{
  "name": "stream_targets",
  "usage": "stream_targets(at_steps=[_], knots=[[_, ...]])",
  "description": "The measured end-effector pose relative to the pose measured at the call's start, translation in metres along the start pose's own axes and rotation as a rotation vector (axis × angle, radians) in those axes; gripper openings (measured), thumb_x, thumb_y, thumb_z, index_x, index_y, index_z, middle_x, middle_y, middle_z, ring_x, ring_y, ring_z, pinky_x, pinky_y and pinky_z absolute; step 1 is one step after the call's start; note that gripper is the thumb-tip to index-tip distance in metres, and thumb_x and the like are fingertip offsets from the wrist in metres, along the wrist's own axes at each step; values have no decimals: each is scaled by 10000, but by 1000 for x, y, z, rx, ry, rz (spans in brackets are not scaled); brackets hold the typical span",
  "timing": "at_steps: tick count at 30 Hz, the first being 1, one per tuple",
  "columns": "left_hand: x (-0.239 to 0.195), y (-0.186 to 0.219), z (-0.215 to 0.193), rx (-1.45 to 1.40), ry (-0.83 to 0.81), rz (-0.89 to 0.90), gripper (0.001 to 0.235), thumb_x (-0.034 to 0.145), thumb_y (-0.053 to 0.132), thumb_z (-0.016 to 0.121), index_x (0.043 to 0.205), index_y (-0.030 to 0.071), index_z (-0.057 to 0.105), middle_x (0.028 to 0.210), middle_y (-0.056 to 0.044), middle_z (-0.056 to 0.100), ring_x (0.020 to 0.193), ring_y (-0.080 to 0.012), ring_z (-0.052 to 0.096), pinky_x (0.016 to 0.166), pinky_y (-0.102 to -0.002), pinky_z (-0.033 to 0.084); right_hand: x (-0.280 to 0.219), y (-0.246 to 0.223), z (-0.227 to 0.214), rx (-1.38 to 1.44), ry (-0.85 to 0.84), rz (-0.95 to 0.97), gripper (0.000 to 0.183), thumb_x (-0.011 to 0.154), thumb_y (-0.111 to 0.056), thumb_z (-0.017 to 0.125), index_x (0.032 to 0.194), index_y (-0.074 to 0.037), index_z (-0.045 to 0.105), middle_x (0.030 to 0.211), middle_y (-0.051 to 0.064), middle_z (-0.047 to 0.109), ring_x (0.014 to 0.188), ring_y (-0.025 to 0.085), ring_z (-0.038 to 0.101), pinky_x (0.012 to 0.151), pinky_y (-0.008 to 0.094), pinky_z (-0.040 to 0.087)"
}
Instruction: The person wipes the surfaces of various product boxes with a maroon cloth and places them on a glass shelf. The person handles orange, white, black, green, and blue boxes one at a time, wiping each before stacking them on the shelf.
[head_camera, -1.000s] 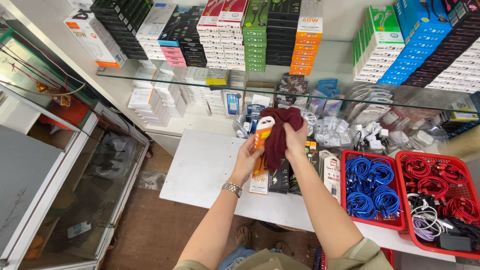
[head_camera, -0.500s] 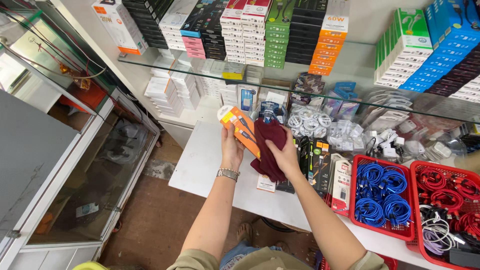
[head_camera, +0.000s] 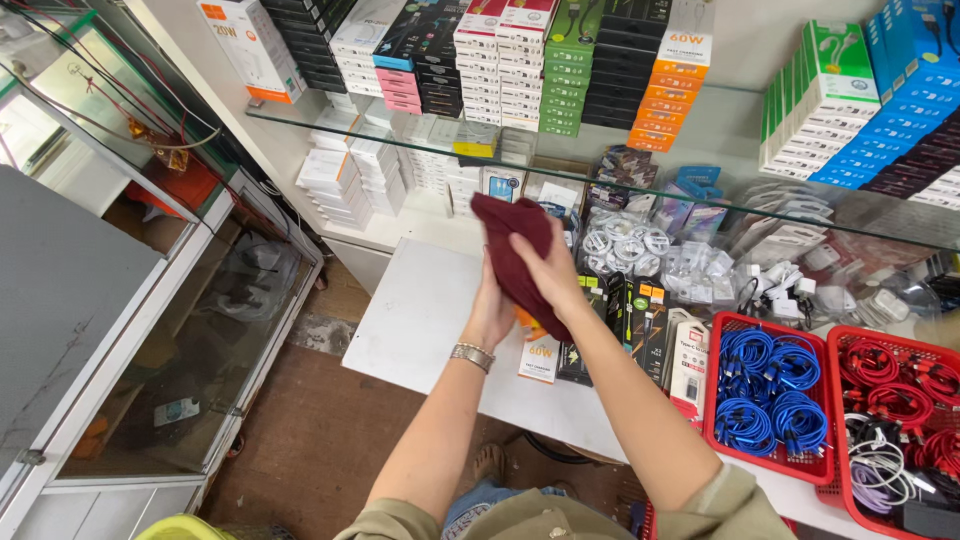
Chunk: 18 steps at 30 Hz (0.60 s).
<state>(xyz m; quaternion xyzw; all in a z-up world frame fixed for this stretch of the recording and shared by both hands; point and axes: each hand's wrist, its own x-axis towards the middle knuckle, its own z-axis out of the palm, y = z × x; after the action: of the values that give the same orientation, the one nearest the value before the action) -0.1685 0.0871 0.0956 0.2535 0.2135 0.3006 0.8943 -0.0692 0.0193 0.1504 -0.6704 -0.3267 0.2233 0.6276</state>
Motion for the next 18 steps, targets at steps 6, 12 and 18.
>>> stream_targets(at_steps=[6, 12, 18], knots=[[26, -3, -21, -162, -109, 17, 579, 1065, 460, 385, 1504, 91, 462, 1439, -96, 594, 1278, -244, 603, 1107, -406, 485, -22, -2, 19, -171, -85, -95, 682, 877, -235, 718, 1479, -119, 418, 1308, 180, 678, 1220, 270, 659, 1029, 358, 505], [30, 35, -51, -183, 70, 9, 612, 1059, 552, 384, 1431, 80, 498, 1359, -128, 610, 1205, -275, 617, 1048, -427, 505, -61, 40, -1, -210, -309, -213, 677, 858, -164, 776, 1446, -76, 452, 1342, 182, 645, 1258, 273, 630, 1053, 375, 474], [24, 49, -49, 115, 147, 65, 638, 1063, 599, 404, 1335, 55, 599, 1137, -94, 623, 991, -217, 609, 846, -387, 520, -6, 40, 22, 458, -33, 286, 647, 889, -257, 724, 1453, -98, 451, 1314, 79, 637, 1163, 188, 638, 948, 345, 536]])
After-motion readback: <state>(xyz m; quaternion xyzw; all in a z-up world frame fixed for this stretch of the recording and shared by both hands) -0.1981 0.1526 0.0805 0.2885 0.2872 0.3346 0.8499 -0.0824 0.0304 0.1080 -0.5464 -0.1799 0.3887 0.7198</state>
